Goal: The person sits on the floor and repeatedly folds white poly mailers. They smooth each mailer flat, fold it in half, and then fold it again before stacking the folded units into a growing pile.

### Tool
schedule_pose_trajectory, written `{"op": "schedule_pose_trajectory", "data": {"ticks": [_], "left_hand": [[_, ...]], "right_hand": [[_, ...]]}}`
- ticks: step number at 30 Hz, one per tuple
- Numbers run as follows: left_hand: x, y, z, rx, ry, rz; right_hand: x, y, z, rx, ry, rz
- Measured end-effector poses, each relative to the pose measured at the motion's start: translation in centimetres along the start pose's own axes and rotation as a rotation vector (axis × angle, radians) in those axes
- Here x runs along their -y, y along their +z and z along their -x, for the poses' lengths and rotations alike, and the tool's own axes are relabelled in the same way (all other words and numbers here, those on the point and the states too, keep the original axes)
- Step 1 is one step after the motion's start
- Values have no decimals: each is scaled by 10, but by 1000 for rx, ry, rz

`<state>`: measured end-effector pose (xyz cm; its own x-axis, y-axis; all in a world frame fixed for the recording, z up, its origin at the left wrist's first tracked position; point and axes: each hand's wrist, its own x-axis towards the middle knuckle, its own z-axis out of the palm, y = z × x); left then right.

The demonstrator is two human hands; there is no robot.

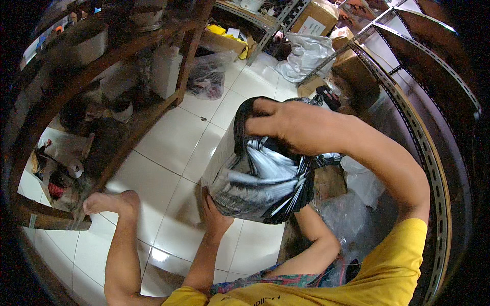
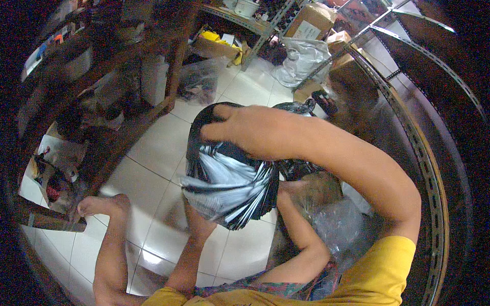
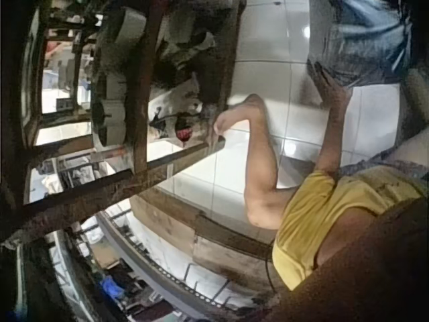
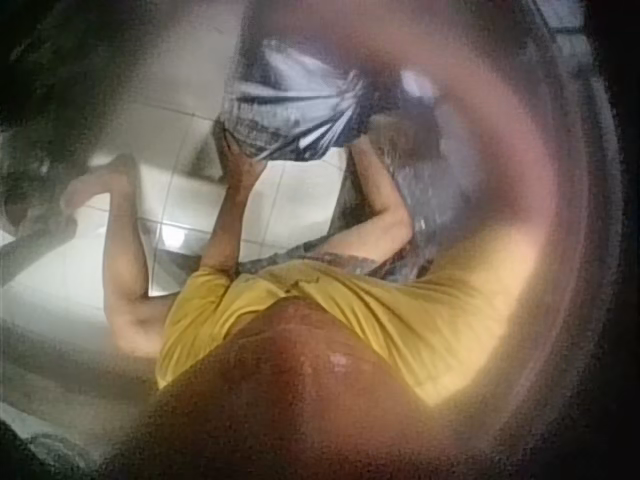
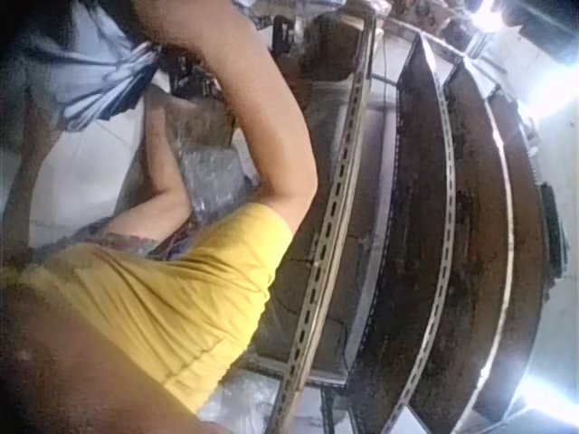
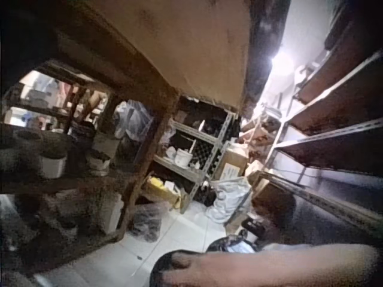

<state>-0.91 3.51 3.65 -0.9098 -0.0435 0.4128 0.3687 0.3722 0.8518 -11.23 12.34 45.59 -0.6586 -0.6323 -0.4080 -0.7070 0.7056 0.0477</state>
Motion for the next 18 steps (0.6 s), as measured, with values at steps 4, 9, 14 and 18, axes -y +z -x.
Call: {"op": "schedule_pose_trajectory", "data": {"ticks": [4,9,14,18], "left_hand": [[0,6,0,44,-67,21],[-7,2,-2,50,-63,-19],[-2,1,0,14,-38,-84],[1,7,5,49,-44,-60]], "right_hand": [[-12,9,-8,-163,-117,-70],[-6,14,-5,-165,-104,6],[-16,-9,15,-481,-28,-300],[-5,-18,-1,-729,266,-392]]}}
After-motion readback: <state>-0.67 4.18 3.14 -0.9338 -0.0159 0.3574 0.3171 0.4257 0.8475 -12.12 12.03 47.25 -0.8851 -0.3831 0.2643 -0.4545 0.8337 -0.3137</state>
